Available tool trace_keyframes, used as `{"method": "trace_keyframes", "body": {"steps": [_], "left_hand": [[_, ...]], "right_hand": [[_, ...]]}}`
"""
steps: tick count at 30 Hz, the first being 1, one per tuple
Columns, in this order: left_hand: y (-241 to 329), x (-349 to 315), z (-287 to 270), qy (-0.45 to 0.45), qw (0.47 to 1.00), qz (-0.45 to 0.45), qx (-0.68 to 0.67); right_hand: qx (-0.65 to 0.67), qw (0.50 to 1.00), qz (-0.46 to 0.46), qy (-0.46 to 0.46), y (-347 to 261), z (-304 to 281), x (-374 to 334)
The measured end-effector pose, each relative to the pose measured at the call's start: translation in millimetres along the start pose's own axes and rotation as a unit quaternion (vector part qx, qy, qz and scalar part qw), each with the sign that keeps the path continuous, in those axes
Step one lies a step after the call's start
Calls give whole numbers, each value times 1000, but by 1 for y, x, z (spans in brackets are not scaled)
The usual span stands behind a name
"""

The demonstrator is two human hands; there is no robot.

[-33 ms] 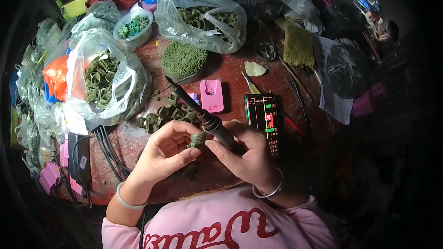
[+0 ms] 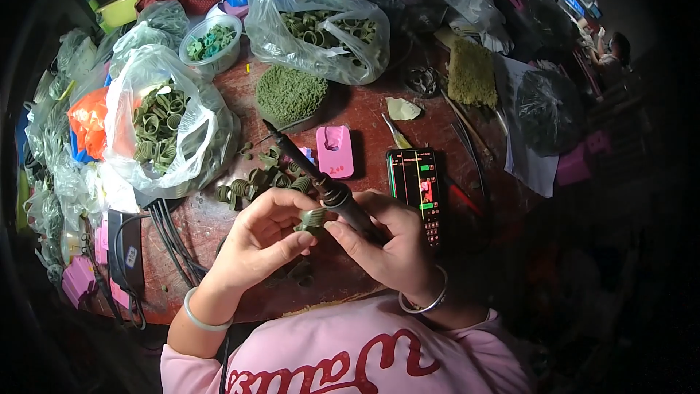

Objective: The recorder uses a soldering iron to assemble or weld small green wax/plastic figurine components at a workbench.

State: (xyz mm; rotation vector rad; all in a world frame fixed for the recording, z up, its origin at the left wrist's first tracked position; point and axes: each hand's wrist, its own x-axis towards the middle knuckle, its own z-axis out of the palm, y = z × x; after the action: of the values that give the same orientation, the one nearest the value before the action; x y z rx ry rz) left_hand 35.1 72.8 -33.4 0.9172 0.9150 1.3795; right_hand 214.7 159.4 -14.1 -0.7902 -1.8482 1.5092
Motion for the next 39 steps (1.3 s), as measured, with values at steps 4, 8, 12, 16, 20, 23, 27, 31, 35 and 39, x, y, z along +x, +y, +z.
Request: {"method": "trace_keyframes", "body": {"steps": [4, 8, 12, 16, 20, 23, 27, 31, 35, 39], "left_hand": [[8, 2, 0, 13, 995, -71, -74], [9, 2, 0, 25, 994, -88, -66], [7, 1, -1, 27, 991, -98, -84], [9, 2, -2, 27, 988, -122, -90], [10, 3, -1, 49, 985, -124, -112], [8, 3, -1, 77, 982, -126, -121], [9, 2, -9, 48, 965, -148, -211], [10, 2, -10, 41, 962, -149, -226], [21, 3, -6, 98, 959, -152, -219], [28, 1, -17, 51, 974, -67, 211]], "right_hand": [[-19, 999, -29, 6, 3, -1, 0], [-15, 1000, -20, -2, 1, 0, 1], [4, 1000, -9, 4, 0, 3, 1], [50, 998, 12, 21, -2, 8, 0], [16, 999, -2, 32, 0, 5, -1], [-71, 996, -40, 34, 0, 1, -1], [-86, 995, -35, 41, 2, 1, -3], [-63, 997, -24, 47, 3, 6, -5], [-14, 997, 20, 71, -2, 12, -3], [-11, 997, 34, 75, -5, 10, -4]]}}
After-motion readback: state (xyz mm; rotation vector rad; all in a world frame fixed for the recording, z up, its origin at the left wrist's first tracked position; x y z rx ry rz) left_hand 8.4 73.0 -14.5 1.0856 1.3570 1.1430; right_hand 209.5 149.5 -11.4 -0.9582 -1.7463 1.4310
